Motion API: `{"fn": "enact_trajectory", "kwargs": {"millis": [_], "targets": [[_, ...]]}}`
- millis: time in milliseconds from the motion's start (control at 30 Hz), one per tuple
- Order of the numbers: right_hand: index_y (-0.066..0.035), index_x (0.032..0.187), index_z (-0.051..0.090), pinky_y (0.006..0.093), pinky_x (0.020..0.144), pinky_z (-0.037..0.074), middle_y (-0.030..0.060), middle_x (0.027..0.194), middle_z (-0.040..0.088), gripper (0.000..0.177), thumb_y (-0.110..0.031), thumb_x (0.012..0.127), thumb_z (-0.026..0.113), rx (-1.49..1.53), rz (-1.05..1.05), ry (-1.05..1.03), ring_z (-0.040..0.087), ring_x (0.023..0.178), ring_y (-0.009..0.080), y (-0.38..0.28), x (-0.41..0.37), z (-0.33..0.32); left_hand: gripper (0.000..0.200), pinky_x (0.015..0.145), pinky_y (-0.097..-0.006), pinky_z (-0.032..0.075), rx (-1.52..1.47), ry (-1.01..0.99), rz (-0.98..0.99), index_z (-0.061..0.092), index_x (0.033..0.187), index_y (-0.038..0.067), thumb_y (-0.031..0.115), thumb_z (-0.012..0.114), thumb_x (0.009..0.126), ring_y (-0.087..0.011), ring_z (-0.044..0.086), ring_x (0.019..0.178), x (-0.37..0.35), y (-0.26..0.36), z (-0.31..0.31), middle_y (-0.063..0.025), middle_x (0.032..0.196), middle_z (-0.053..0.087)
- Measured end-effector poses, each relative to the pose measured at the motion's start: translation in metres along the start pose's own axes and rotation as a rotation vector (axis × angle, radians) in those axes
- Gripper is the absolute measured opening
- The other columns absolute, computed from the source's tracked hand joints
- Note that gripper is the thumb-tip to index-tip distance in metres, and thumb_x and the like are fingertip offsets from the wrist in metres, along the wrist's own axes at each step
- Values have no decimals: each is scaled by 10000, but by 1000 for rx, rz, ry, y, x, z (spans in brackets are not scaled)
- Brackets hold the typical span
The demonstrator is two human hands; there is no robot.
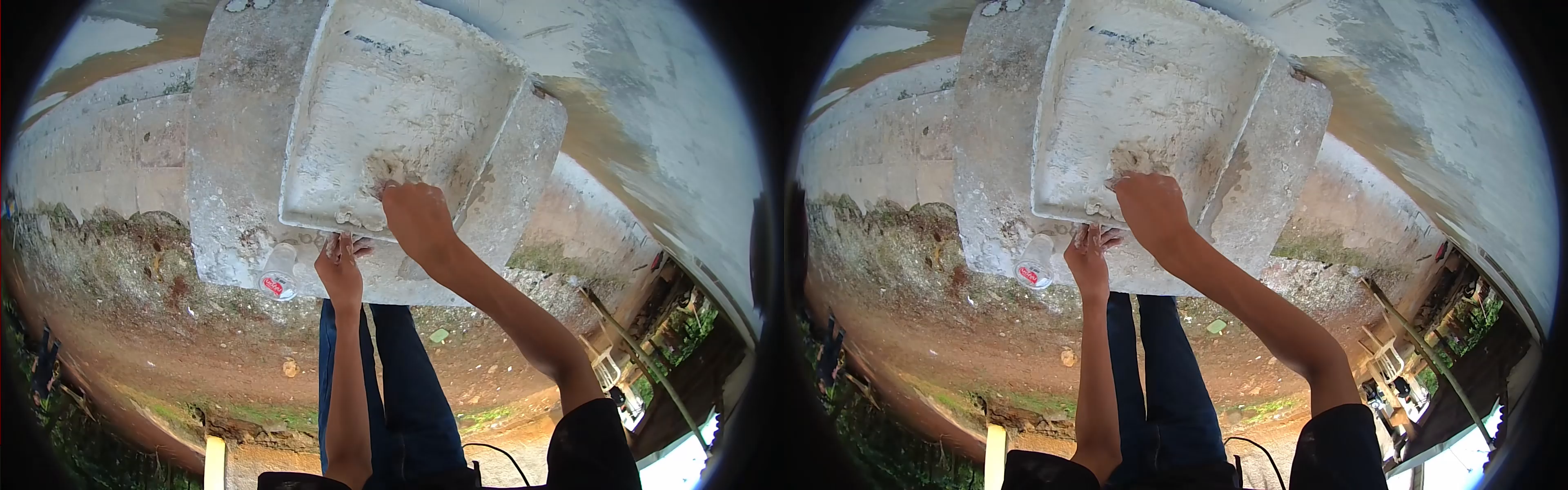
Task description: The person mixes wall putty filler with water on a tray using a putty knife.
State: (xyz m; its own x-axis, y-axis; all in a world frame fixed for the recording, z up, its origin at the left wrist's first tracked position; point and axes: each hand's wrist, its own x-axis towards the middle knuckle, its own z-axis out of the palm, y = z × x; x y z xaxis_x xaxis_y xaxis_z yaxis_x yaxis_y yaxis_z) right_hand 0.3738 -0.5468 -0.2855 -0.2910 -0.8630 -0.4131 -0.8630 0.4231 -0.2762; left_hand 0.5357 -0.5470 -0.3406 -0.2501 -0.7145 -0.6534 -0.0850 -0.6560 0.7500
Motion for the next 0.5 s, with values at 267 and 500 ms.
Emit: {"fn": "enact_trajectory", "kwargs": {"millis": [267, 500], "targets": [[159, 964, 599, 324, 611, 570, 301, 837, 654, 444, -208, 717, 631, -416, -22, 38, 695, 725, 310, -43, -19, 38, 186, 637, -240, 499, 102, -20, 11, 581, 954, -71, 78, 474, 982, -83, 588, 744, 0, 6, -5, -61, 839, 623], [127, 975, 599, 384, 583, 559, 296, 815, 652, 340, -169, 813, 558, -478, -93, 143, 676, 660, 353, -27, -38, 50, 185, 617, -259, 525, 157, 4, 4, 569, 976, -84, 76, 477, 977, -99, 586, 704, 2, 3, -5, -62, 794, 595]]}}
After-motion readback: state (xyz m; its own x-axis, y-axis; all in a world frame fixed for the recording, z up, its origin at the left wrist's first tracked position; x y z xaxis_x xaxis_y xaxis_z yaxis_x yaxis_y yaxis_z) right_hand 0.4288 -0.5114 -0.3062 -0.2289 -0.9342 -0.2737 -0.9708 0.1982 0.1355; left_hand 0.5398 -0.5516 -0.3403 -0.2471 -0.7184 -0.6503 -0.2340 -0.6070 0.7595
